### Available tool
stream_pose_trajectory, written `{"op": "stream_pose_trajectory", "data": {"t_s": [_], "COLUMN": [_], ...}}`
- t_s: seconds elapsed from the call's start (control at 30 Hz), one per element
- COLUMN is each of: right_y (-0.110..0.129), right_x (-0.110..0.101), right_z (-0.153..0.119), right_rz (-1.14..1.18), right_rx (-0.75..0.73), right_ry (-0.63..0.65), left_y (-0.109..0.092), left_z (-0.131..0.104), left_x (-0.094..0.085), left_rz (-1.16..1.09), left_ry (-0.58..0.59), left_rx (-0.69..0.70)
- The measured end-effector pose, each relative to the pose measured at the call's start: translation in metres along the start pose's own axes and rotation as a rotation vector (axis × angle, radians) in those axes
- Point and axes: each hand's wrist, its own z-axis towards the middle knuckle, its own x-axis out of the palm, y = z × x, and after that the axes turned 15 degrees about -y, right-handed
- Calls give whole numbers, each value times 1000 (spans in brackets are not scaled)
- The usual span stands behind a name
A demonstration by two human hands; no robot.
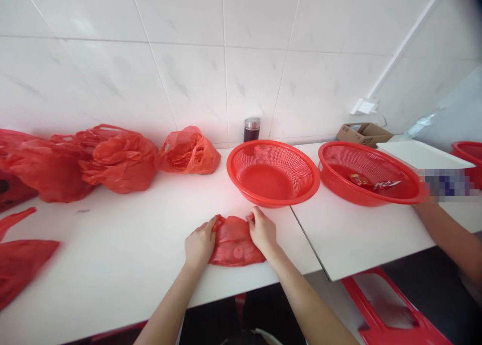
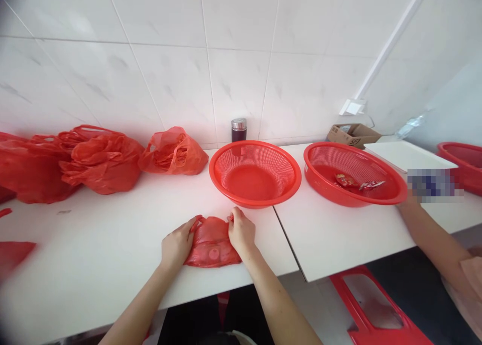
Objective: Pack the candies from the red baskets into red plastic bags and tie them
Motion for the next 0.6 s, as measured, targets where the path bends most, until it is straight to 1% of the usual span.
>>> {"op": "stream_pose_trajectory", "data": {"t_s": [0.17,0.33,0.47,0.6], "right_y": [-4,-8,-9,-9], "right_x": [0,-1,-1,-3], "right_z": [-2,-2,1,3], "right_rz": [-57,-61,-21,19], "right_rx": [-25,-5,35,59], "right_ry": [-10,-42,-90,-117], "left_y": [1,0,0,1], "left_z": [-2,-4,-5,-5], "left_x": [-1,-1,-1,-1], "left_rz": [32,19,-45,-166], "left_ry": [-1,2,-3,-33], "left_rx": [19,10,-23,-103]}}
